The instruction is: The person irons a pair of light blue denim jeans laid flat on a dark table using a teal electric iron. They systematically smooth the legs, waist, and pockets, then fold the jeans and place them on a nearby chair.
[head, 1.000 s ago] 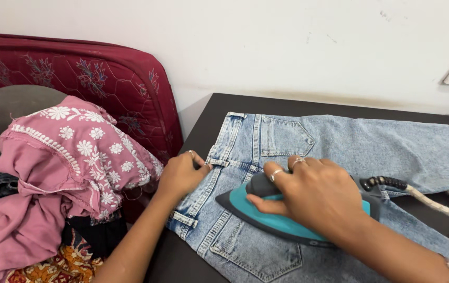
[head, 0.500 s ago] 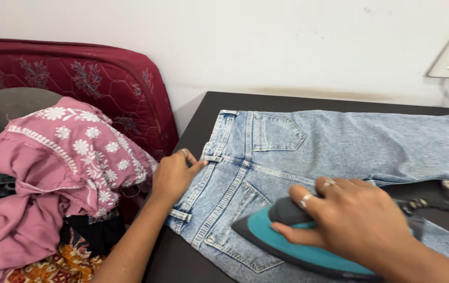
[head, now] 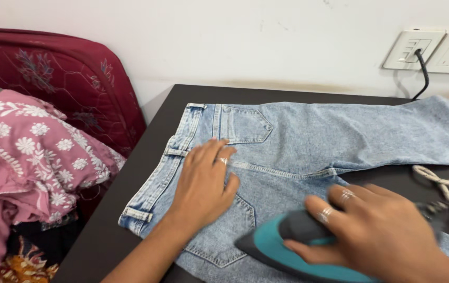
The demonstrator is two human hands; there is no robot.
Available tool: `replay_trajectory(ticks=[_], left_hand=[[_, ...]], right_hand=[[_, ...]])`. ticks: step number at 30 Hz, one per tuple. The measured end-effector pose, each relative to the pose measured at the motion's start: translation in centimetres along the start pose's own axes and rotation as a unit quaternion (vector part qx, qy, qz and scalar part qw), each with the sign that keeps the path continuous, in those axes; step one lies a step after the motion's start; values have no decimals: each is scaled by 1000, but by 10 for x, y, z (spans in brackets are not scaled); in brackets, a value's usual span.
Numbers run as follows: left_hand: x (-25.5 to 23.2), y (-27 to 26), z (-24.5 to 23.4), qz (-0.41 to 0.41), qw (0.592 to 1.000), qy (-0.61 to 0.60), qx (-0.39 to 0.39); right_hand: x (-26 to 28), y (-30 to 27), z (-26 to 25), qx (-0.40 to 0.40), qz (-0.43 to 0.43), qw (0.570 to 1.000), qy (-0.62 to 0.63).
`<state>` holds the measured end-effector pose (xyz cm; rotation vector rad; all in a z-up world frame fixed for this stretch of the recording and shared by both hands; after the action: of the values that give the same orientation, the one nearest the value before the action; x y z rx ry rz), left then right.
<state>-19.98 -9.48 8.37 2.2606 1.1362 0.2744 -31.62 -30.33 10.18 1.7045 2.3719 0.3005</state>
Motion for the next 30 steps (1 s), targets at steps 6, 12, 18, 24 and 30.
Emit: replay_trajectory(ticks=[6,12,18,24,30], left_hand=[[19,-8,46,-34,983,57,170],[24,-17,44,-53,974,82,205],[26,-28,27,-68,967,104,221],[-31,-20,16,100,988,112,48],[-126,39,41,176,980,-10,89]], right_hand=[[-24,-38,-3,-39,7,997,-59],[-35,-27,13,68,69,994,-42],[-54,-54,-25,-93,-51,994,15],[-147,-76,-67,-179,81,980,24],[-168,-56,-111,-189,142,965,-114]])
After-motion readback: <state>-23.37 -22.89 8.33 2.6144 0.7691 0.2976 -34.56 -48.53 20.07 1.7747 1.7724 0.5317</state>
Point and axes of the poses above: each hand's wrist, its own y-axis towards the middle knuckle, its own z-axis out of the palm, x = y × z, the point moved 7 cm from there along y, towards the middle knuckle, and after that the axes turned 14 degrees about y, right-handed, at the moved point
